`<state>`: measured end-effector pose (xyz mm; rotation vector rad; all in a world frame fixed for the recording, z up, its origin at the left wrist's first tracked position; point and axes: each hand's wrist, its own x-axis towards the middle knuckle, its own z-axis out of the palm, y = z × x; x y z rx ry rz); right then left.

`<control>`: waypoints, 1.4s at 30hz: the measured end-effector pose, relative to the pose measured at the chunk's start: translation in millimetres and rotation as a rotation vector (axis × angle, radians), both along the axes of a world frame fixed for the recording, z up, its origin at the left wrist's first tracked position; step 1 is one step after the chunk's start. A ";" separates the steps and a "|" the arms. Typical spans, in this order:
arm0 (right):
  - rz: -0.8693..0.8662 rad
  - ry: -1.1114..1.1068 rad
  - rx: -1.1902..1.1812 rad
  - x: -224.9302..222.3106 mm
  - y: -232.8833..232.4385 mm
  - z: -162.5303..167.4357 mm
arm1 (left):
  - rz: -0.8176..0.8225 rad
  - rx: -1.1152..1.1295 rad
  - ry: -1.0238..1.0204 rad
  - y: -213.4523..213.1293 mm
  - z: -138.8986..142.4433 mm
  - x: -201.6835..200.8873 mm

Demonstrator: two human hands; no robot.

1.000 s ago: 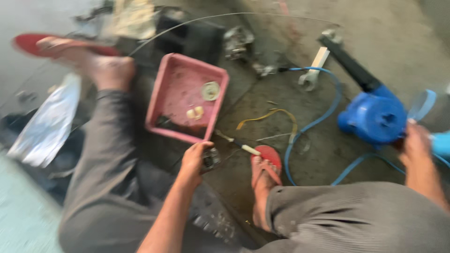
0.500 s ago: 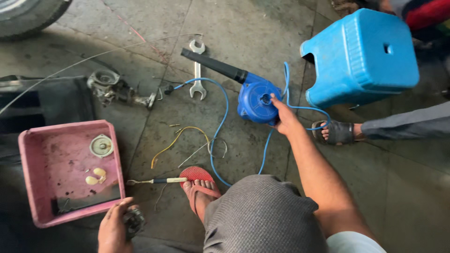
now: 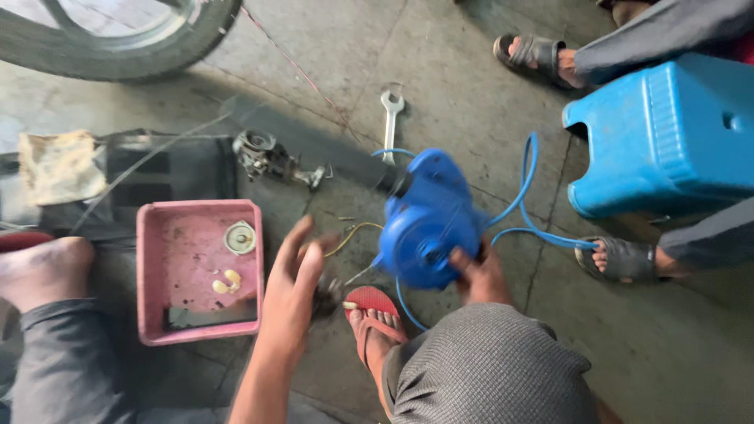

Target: The person cleans a carburetor by applying liquid from a bottle, scrubbing with a brush, and blowing out debris with an air blower. The person handles the carburetor and its components, placing them in a pink tray during the process.

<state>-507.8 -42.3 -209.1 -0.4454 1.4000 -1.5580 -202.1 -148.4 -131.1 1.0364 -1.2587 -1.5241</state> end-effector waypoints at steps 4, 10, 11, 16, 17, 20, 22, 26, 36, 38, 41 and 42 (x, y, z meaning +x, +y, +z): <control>0.215 0.259 -0.218 54.5 6.8 -5.8 | 0.021 0.386 0.096 -34.0 57.9 -8.1; 0.643 -0.013 0.148 61.3 1.5 65.4 | -0.118 0.162 -0.046 -34.9 132.5 26.5; 0.772 -0.189 0.136 46.0 -2.7 88.9 | -0.130 0.109 -0.110 -35.3 143.1 34.9; 0.792 0.135 -0.346 17.5 -24.2 200.2 | -0.280 -0.095 -0.319 -34.9 187.5 57.8; 0.721 0.235 -0.433 28.1 -31.8 211.8 | -0.296 -0.098 -0.359 -30.9 194.4 58.4; 0.965 0.273 -0.562 72.7 -68.7 227.9 | -0.369 -0.343 -0.258 -20.2 213.8 62.0; 1.078 0.292 -0.415 91.4 -81.1 233.1 | -0.352 -0.353 -0.273 -12.4 220.4 69.3; 1.186 0.181 -0.291 118.1 -84.8 239.5 | -0.349 -0.100 -0.036 -4.7 206.3 98.3; 1.518 0.945 -0.006 146.0 -118.3 258.6 | 0.628 0.156 0.977 -24.3 67.2 264.7; 1.489 1.051 0.105 155.0 -120.6 249.8 | 0.662 0.094 0.981 -25.3 47.6 286.6; 1.358 1.079 0.414 174.4 -124.4 239.5 | 0.639 -0.009 0.826 -24.9 29.4 306.3; 1.335 1.103 0.455 182.3 -126.4 237.8 | 0.629 -0.062 0.770 -24.2 26.9 314.4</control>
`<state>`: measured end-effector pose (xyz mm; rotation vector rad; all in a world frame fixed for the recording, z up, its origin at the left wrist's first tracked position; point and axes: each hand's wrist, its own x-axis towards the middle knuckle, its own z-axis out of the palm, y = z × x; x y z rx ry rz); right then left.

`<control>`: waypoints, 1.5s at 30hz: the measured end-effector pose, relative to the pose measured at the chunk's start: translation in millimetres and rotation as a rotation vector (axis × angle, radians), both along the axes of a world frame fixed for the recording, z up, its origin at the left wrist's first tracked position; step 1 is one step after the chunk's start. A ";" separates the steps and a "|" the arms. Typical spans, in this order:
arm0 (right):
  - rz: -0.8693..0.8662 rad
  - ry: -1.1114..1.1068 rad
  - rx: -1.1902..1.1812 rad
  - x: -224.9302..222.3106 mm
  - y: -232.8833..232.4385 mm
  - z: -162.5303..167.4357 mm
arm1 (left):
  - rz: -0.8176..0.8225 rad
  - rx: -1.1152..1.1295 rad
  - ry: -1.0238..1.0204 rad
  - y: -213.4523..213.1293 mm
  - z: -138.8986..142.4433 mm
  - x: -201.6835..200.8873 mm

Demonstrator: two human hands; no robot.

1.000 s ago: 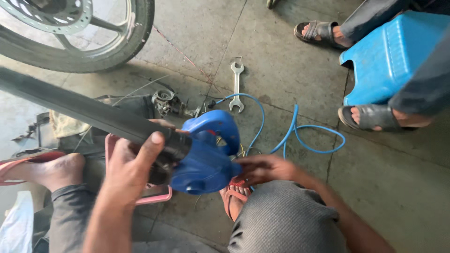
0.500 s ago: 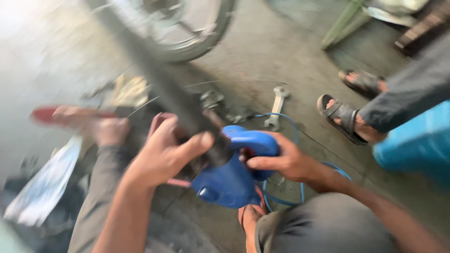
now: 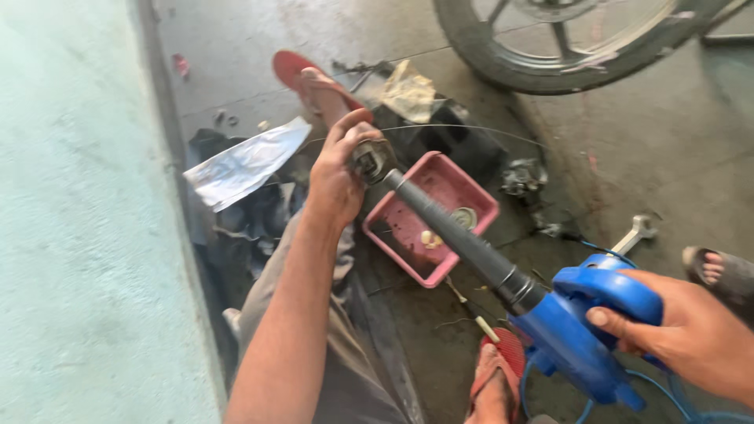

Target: The person cleans a carburetor by applying liquid from a bottle, scrubbing with a brush, and blowing out debris with an air blower. The person handles the carburetor and its components, placing them in a pink tray during the process.

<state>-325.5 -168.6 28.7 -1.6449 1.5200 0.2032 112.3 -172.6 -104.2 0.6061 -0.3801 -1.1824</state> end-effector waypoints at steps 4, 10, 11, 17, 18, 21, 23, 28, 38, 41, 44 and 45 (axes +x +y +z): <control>0.021 0.004 -0.056 33.2 -6.8 -0.3 | 0.173 0.124 -0.270 3.1 1.3 29.6; 0.233 -0.109 -0.272 95.5 -9.2 15.6 | 0.434 0.146 -0.843 21.1 11.2 55.4; 0.257 -0.027 -0.296 106.8 -8.5 19.4 | 0.440 0.129 -0.833 23.3 12.3 57.9; 0.244 0.178 -0.297 152.3 3.3 48.2 | 0.494 0.104 -1.029 30.2 13.8 57.3; 0.261 0.228 -0.300 155.4 4.8 52.5 | 0.483 0.107 -1.043 29.8 14.1 55.5; 0.272 0.129 -0.326 159.8 5.0 61.1 | 0.485 0.103 -1.021 28.6 16.4 54.1; 0.265 0.051 -0.323 159.0 4.3 63.1 | 0.473 0.093 -0.944 28.9 17.3 55.7; 0.234 0.053 -0.248 154.4 3.7 60.4 | 0.395 0.002 -0.751 34.1 13.9 63.3; 0.152 0.008 -0.144 151.4 2.7 66.9 | 0.314 -0.027 -0.442 30.4 15.7 59.8; 0.254 0.008 -0.270 150.4 3.0 67.0 | 0.298 -0.018 -0.398 28.8 14.7 58.7; 0.255 -0.129 -0.303 147.9 1.9 67.3 | 0.292 -0.022 -0.411 27.8 10.1 60.3; 0.250 -0.056 -0.300 147.6 1.5 67.4 | 0.301 -0.017 -0.429 27.1 8.2 61.4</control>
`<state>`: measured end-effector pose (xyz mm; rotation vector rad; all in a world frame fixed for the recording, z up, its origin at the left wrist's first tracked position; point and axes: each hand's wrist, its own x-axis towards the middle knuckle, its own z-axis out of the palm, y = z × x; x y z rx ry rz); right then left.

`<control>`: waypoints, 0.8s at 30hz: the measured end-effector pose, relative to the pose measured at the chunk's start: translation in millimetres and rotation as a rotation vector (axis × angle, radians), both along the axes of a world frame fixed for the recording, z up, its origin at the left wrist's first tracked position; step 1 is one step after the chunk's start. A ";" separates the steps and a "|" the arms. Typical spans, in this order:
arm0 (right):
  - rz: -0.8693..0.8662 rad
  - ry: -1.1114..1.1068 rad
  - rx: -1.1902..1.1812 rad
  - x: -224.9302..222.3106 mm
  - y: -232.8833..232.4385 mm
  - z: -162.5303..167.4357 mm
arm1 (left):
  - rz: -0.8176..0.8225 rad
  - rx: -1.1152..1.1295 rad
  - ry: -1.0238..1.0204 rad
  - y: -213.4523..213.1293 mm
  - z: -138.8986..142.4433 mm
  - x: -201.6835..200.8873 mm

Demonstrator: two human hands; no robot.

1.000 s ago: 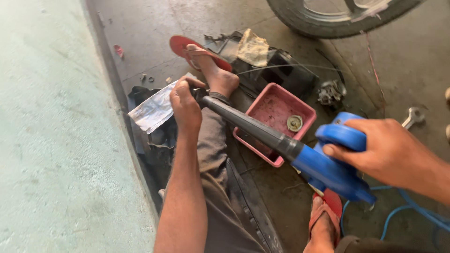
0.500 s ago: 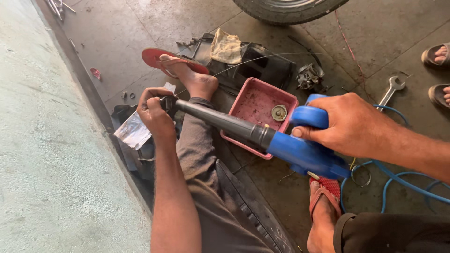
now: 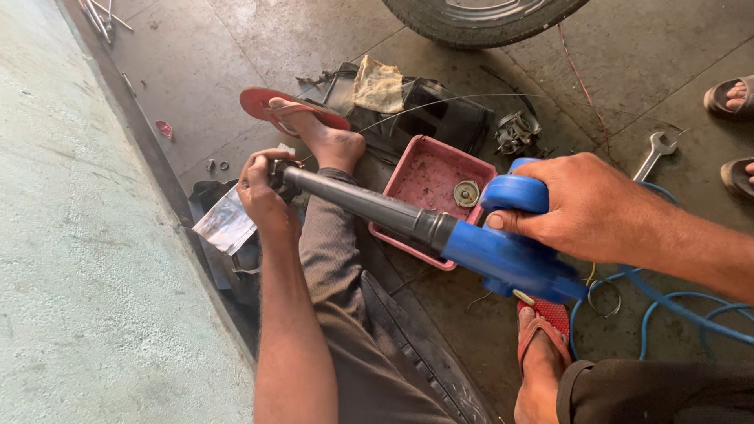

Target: The person cleans a carburetor by applying liquid from a bottle, scrubbing with a brush, and blowing out debris with an air blower. The person handles the carburetor and its components, placing them in a pink tray during the process.

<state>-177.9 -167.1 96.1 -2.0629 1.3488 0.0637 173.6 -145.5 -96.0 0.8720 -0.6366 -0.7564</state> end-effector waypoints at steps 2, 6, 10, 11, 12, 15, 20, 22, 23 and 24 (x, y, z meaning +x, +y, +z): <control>-0.006 0.096 -0.036 0.7 -0.5 0.0 | 0.024 0.012 0.002 0.1 -3.3 2.8; 0.018 0.149 -0.172 3.3 -0.5 1.6 | 0.039 0.036 0.090 -1.0 -5.5 6.1; -0.018 0.211 -0.086 5.0 1.7 1.7 | 0.037 0.017 0.048 -2.5 -3.3 4.1; -0.018 0.240 -0.076 5.8 2.0 0.7 | 0.038 0.022 0.070 -2.0 -2.8 3.2; -0.020 0.269 -0.070 6.3 2.2 -0.1 | 0.038 0.023 0.092 -2.1 -2.3 2.4; 0.003 0.258 -0.157 7.5 0.9 -2.0 | 0.036 0.008 0.134 -1.7 -1.8 1.5; 0.069 0.172 -0.163 8.4 -0.9 -0.5 | 0.033 0.007 0.136 -2.9 -2.0 3.6; 0.003 0.202 -0.083 9.7 -0.5 0.0 | 0.029 0.003 0.162 -3.3 -1.9 4.7; 0.008 0.209 -0.074 9.9 0.8 0.1 | 0.033 0.025 0.155 -2.8 -1.9 5.3; 0.014 0.214 -0.066 10.3 1.9 -0.1 | 0.039 0.047 0.146 -2.1 -1.8 6.3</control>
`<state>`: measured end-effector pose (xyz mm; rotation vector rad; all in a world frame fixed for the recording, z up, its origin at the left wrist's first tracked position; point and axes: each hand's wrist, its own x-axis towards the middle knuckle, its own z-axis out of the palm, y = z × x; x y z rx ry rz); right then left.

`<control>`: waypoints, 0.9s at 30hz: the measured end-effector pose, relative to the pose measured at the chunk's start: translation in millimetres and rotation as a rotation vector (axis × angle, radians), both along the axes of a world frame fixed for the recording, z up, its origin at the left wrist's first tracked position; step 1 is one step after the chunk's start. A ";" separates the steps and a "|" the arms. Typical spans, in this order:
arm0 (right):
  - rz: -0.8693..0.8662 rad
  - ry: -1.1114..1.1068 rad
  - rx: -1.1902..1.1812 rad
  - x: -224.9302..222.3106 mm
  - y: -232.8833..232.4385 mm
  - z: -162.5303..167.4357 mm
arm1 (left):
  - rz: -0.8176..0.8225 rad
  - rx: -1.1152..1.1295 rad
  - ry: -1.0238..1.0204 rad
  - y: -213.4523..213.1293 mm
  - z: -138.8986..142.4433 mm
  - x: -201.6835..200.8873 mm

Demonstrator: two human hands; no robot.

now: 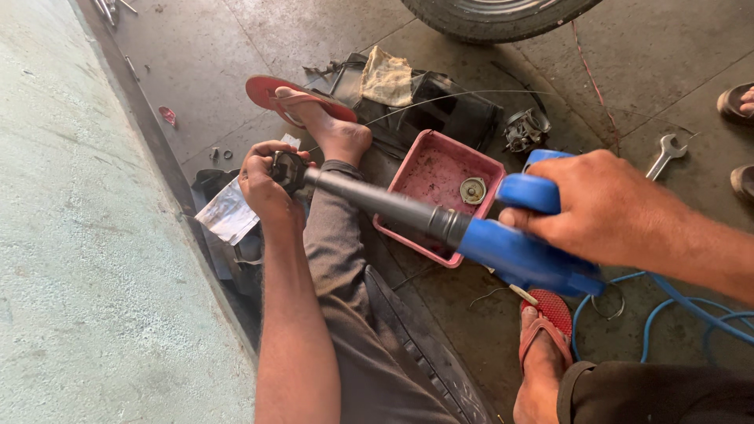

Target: The person cleans a carburetor by applying liquid from a bottle, scrubbing with a brush, and blowing out debris with an air blower. The person handles the carburetor and its components, placing them in a pink tray during the process.

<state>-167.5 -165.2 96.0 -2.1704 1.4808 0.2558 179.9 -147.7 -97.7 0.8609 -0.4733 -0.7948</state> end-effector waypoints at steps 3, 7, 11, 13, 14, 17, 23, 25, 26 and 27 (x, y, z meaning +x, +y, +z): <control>0.007 -0.077 0.060 0.6 1.6 -1.1 | 0.036 0.069 -0.114 1.2 -0.5 3.2; -0.043 -0.047 0.079 -0.7 -0.1 -3.6 | 0.050 0.114 -0.276 2.5 -6.1 3.7; -0.024 -0.013 0.023 -3.4 -2.1 -5.1 | -0.045 0.078 -0.378 -3.1 -10.6 -2.5; -0.018 -0.104 0.021 -5.4 -2.4 -4.4 | -0.116 0.067 -0.385 -6.8 -9.6 -6.7; -0.025 -0.093 0.023 -6.2 -2.6 -4.0 | -0.133 0.047 -0.315 -8.0 -8.6 -9.2; -0.028 -0.081 0.010 -7.2 -3.3 -2.2 | -0.165 -0.013 -0.138 -8.6 -4.6 -13.8; 0.031 -0.081 -0.103 -4.4 -1.2 -1.3 | -0.112 -0.049 0.100 -10.0 -7.3 -10.4; 0.041 -0.163 -0.073 -3.8 -0.1 -1.4 | -0.097 -0.042 0.115 -13.7 -12.9 -11.5; 0.038 -0.142 -0.084 -3.2 -0.4 -1.6 | -0.097 -0.049 0.112 -15.3 -16.2 -13.2; 0.036 -0.120 -0.097 -2.6 -0.8 -1.9 | -0.096 -0.056 0.109 -17.3 -19.7 -15.7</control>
